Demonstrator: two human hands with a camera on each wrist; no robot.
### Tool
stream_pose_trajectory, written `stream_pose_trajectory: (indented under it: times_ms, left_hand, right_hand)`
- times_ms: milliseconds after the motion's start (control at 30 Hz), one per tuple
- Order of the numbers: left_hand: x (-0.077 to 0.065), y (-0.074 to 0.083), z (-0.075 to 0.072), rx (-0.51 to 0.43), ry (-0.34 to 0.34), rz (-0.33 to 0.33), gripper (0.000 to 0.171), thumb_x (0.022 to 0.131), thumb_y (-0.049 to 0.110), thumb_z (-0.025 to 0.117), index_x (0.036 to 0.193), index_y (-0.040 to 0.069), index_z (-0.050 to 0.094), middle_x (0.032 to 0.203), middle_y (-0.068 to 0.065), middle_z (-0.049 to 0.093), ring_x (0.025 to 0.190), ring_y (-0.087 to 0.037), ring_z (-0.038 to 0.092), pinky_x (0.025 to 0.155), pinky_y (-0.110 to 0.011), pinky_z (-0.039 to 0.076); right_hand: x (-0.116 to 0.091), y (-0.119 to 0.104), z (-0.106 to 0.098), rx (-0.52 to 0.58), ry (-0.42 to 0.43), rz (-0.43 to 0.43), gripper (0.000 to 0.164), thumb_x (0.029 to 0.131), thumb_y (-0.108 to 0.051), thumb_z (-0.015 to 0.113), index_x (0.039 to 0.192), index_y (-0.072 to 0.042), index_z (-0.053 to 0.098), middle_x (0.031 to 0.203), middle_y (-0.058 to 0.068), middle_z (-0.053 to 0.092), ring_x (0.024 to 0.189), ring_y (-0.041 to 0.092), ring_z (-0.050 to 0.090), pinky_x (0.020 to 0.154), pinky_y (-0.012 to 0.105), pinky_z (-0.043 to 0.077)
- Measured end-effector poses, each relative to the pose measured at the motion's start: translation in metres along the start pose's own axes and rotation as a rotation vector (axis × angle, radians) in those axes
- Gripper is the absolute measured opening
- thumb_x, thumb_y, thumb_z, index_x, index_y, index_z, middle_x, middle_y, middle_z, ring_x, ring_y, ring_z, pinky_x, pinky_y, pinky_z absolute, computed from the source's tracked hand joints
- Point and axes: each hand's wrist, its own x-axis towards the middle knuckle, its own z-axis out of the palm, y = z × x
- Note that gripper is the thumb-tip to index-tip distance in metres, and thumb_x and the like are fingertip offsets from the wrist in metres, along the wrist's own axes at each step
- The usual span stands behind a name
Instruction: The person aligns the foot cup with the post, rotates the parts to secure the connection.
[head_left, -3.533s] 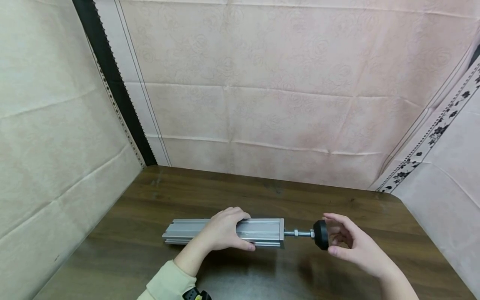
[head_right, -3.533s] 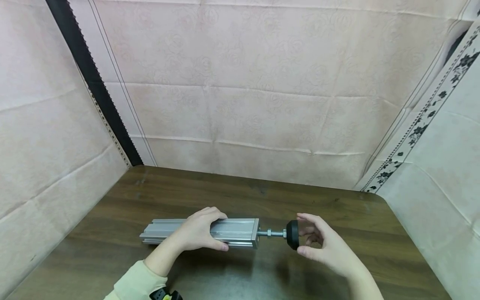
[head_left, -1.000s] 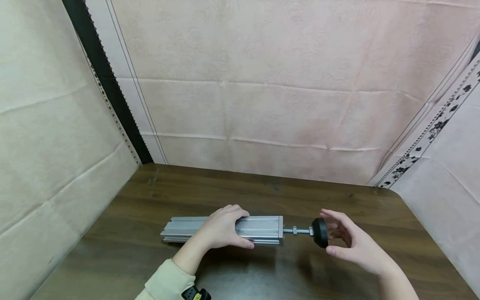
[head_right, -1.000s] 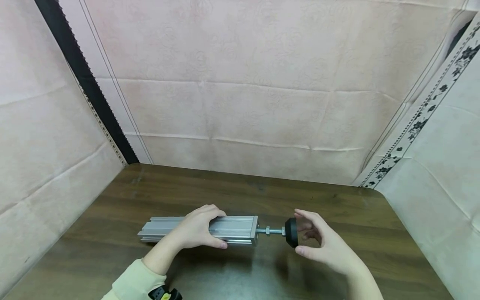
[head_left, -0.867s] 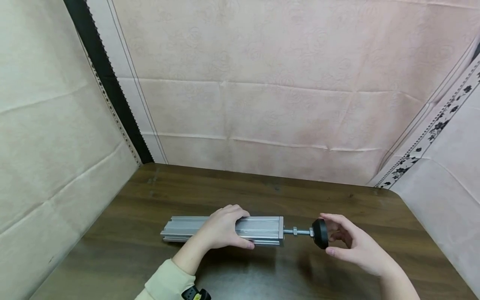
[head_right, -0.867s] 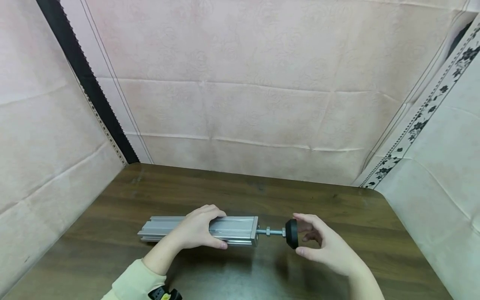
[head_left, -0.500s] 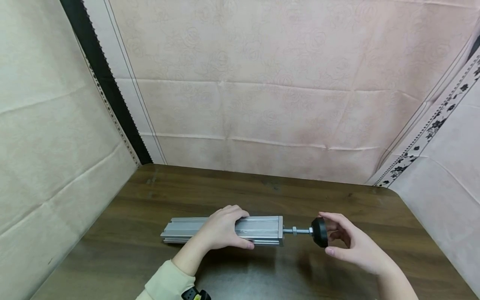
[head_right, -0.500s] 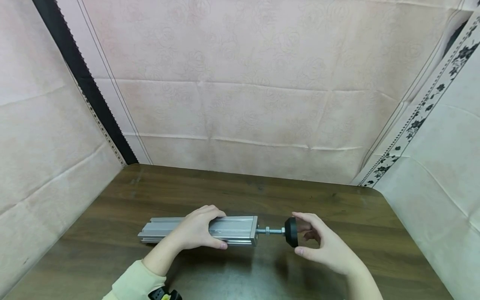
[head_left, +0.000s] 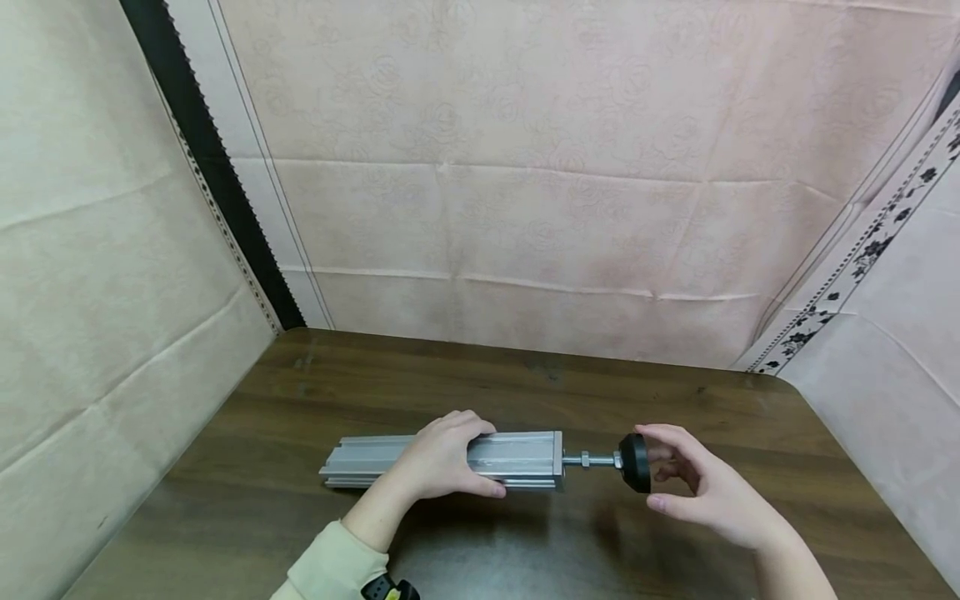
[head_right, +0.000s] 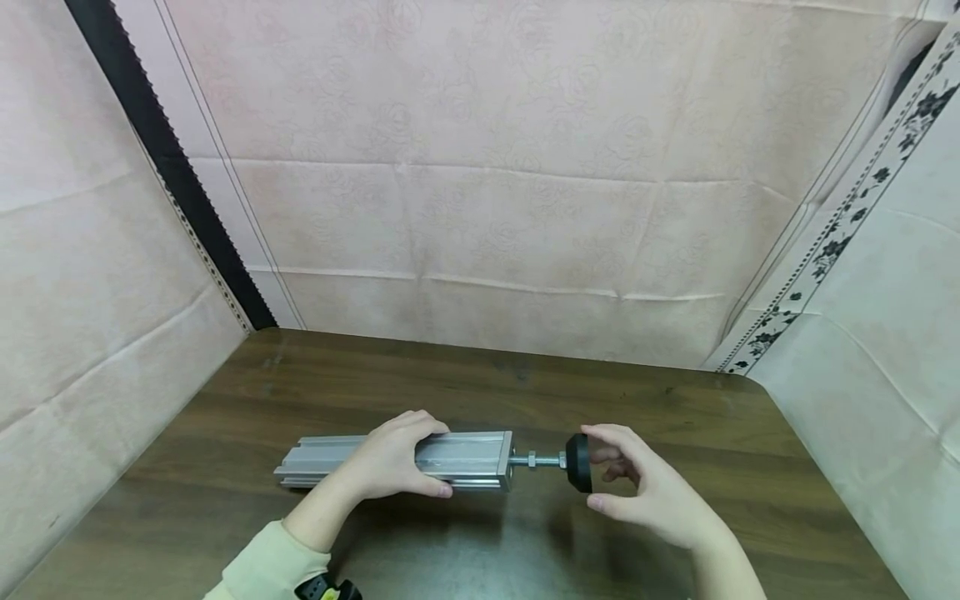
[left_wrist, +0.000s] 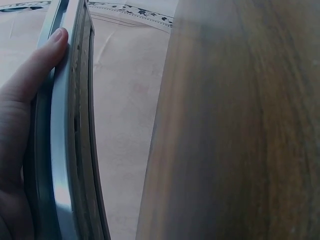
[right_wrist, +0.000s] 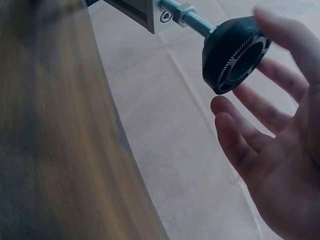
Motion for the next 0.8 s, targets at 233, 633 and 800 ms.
stream_pose_trajectory:
  times_ms: [233, 633, 800]
  left_hand:
    - [0.0004, 0.0012, -0.0010, 0.002, -0.008, 0.016, 0.071, 0.062, 0.060, 0.076, 0.115, 0.015, 0.062, 0.104, 0.008, 0.058, 0.093, -0.012, 0.051, 0.082, -0.033, 0.043]
    - [-0.0001, 0.0041, -0.0048, -0.009, -0.011, 0.010, 0.070, 0.063, 0.061, 0.076, 0.115, 0.016, 0.062, 0.104, 0.009, 0.057, 0.092, -0.011, 0.050, 0.080, -0.032, 0.043]
    - [0.0007, 0.0035, -0.0052, -0.008, -0.005, 0.013, 0.070, 0.062, 0.060, 0.076, 0.114, 0.016, 0.062, 0.103, 0.009, 0.057, 0.091, -0.011, 0.050, 0.079, -0.032, 0.043]
  right_hand:
    - [-0.0016, -0.0011, -0.0003, -0.029, 0.033, 0.013, 0.063, 0.079, 0.012, 0.065, 0.136, 0.001, 0.041, 0.113, 0.005, 0.055, 0.089, 0.017, 0.059, 0.074, 0.025, 0.047]
    - [-0.0024, -0.0038, -0.0013, -0.048, 0.029, 0.078, 0.062, 0.083, 0.007, 0.064, 0.138, -0.005, 0.040, 0.103, 0.007, 0.060, 0.089, 0.016, 0.059, 0.073, 0.025, 0.048]
    - [-0.0015, -0.0030, -0.0015, -0.027, 0.021, 0.036, 0.070, 0.079, 0.013, 0.065, 0.140, -0.002, 0.035, 0.113, 0.007, 0.058, 0.093, 0.016, 0.059, 0.076, 0.024, 0.047]
